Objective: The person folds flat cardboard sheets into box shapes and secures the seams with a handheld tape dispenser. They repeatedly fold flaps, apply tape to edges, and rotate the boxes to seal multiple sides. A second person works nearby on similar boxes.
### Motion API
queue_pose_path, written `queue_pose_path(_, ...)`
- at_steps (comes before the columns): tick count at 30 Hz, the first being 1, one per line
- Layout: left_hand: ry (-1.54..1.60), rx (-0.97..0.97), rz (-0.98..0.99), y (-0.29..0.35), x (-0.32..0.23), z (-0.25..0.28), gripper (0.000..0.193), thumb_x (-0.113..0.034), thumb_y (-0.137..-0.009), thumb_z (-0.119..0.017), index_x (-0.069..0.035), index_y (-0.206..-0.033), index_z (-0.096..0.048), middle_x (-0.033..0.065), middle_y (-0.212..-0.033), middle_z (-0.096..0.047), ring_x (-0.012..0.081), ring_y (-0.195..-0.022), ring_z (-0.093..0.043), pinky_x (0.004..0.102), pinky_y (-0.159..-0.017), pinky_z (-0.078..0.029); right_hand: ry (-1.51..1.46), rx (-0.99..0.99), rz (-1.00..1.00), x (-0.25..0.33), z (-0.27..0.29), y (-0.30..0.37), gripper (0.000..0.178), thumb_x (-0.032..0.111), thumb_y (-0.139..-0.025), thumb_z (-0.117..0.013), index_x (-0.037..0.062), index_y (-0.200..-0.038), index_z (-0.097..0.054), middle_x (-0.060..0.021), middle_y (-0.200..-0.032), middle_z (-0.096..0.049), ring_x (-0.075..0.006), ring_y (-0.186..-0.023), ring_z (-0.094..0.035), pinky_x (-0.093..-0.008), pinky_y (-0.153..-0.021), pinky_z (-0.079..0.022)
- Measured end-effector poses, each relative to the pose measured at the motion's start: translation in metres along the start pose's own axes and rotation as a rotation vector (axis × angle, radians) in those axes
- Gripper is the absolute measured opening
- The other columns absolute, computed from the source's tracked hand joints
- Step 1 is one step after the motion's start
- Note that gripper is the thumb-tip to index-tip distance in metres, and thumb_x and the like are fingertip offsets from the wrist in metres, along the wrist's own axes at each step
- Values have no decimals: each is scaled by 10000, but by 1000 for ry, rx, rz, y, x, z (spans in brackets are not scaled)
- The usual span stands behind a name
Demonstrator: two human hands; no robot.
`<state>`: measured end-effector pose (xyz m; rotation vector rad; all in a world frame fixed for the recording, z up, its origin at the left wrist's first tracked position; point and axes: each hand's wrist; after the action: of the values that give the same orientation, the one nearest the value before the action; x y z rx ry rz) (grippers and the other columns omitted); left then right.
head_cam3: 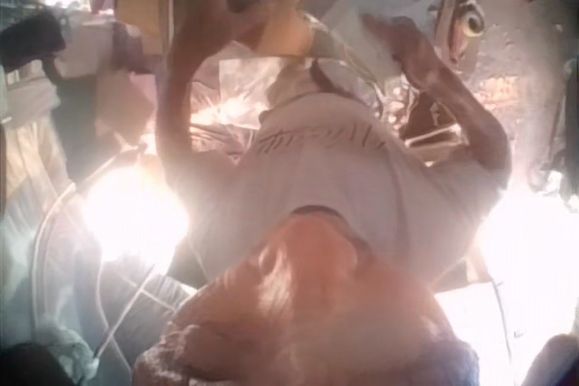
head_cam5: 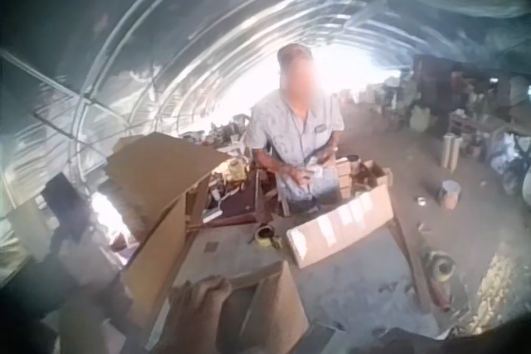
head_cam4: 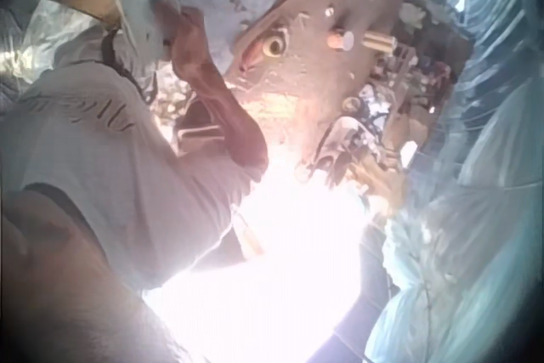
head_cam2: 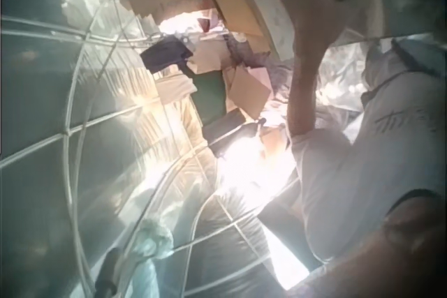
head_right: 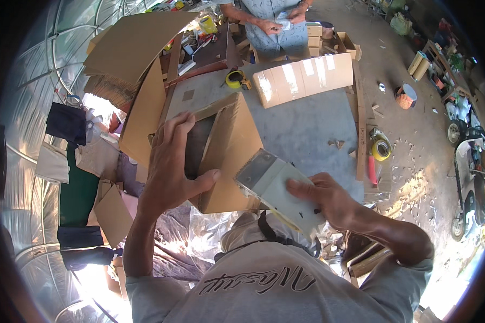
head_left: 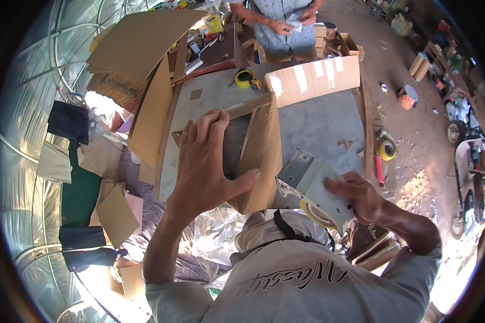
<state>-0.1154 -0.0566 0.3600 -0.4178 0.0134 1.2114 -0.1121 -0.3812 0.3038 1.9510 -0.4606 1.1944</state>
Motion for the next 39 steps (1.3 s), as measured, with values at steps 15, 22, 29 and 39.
queue_pose_path(15,-106,158,118,-15,-21,11,953,-334,-724,-814,85,-1451,-363,282,-1457,-432,462,-1382,-412,541,-1173,-308,-90,217,-32,-56,17,-94,571,480,-981,-691,-86,-1029,-739,-115,-855,-732,-148,-658,-665,-299,-589,-518)
queue_pose_path(22,-531,148,211,-36,-54,-38,980,-271,-785,-787,213,-1471,-281,418,-1400,-412,541,-1335,-446,601,-1148,-343,126,267,-154,-21,23,-84,541,457,-1044,-598,-65,-1038,-735,-102,-849,-725,-148,-686,-684,-326,-598,-536)
queue_pose_path(29,-777,23,143,-34,-54,-66,928,-247,-808,-776,183,-1490,-317,441,-1416,-447,550,-1366,-454,616,-1135,-379,273,144,-336,49,-5,-57,486,394,-1048,-581,-43,-1245,-655,-127,-1018,-732,-188,-805,-723,-357,-702,-574)
queue_pose_path(39,-880,-78,41,-31,-34,-65,1018,-271,-714,-840,145,-1495,-338,390,-1364,-503,500,-1292,-516,550,-1113,-425,1029,233,-58,-4,19,-85,547,449,-933,-674,-93,-978,-726,-167,-801,-682,-266,-760,-621,-438,-758,-506)
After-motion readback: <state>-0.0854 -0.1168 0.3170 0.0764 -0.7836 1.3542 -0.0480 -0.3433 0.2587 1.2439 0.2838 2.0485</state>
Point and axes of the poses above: each hand's wrist, its own y-axis away from the middle knuckle, its own z-axis out of the back of the hand, x = y × z
